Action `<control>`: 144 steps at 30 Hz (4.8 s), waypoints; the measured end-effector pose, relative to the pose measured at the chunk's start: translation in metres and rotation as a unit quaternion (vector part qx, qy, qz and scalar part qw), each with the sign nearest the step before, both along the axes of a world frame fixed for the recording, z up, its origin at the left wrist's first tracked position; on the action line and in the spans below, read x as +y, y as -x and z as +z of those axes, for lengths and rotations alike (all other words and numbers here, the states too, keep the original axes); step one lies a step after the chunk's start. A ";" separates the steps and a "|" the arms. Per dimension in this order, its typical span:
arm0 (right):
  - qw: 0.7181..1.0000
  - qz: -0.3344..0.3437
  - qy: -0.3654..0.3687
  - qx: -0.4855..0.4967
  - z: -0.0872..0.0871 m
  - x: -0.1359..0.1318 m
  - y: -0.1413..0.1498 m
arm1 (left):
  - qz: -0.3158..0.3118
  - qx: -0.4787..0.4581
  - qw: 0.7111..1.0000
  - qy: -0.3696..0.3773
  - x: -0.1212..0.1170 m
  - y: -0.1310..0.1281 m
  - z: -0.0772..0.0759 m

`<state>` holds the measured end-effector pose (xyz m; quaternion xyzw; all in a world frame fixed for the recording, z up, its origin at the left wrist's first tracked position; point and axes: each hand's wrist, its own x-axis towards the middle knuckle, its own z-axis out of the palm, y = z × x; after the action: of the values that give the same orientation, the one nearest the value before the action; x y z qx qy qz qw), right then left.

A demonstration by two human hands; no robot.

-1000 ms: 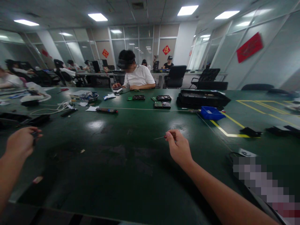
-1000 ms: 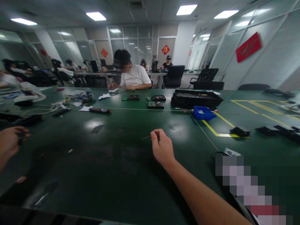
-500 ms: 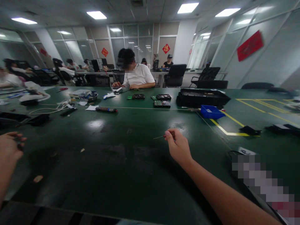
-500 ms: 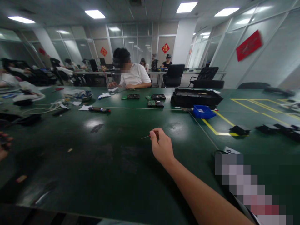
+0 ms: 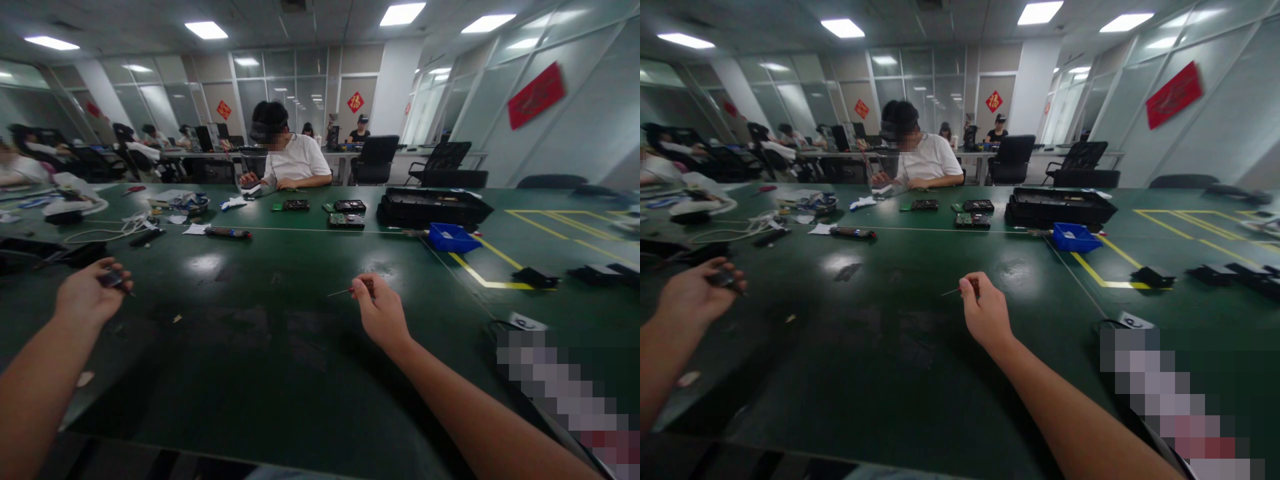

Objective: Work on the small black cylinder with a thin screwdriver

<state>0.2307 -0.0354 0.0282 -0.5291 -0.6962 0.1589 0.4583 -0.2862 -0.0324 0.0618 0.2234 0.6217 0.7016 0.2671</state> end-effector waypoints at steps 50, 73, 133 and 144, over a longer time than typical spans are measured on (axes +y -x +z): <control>0.994 0.050 0.007 0.097 0.002 -0.007 0.002 | -0.463 0.436 0.768 -0.076 0.023 -0.301 -0.062; 0.999 0.009 -0.010 -0.035 0.007 -0.007 0.001 | -0.445 0.450 0.772 -0.059 0.023 -0.297 -0.064; 0.991 0.013 0.031 0.127 0.005 -0.003 0.002 | -0.451 0.477 0.750 -0.081 0.018 -0.302 -0.056; 1.000 -0.016 -0.002 -0.006 0.008 -0.007 0.001 | -0.451 0.479 0.749 -0.076 0.021 -0.300 -0.060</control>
<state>0.2300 -0.0425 0.0365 -0.5402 -0.6905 0.1475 0.4578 0.0143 -0.0117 0.0019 0.8042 0.4395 0.3453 0.2022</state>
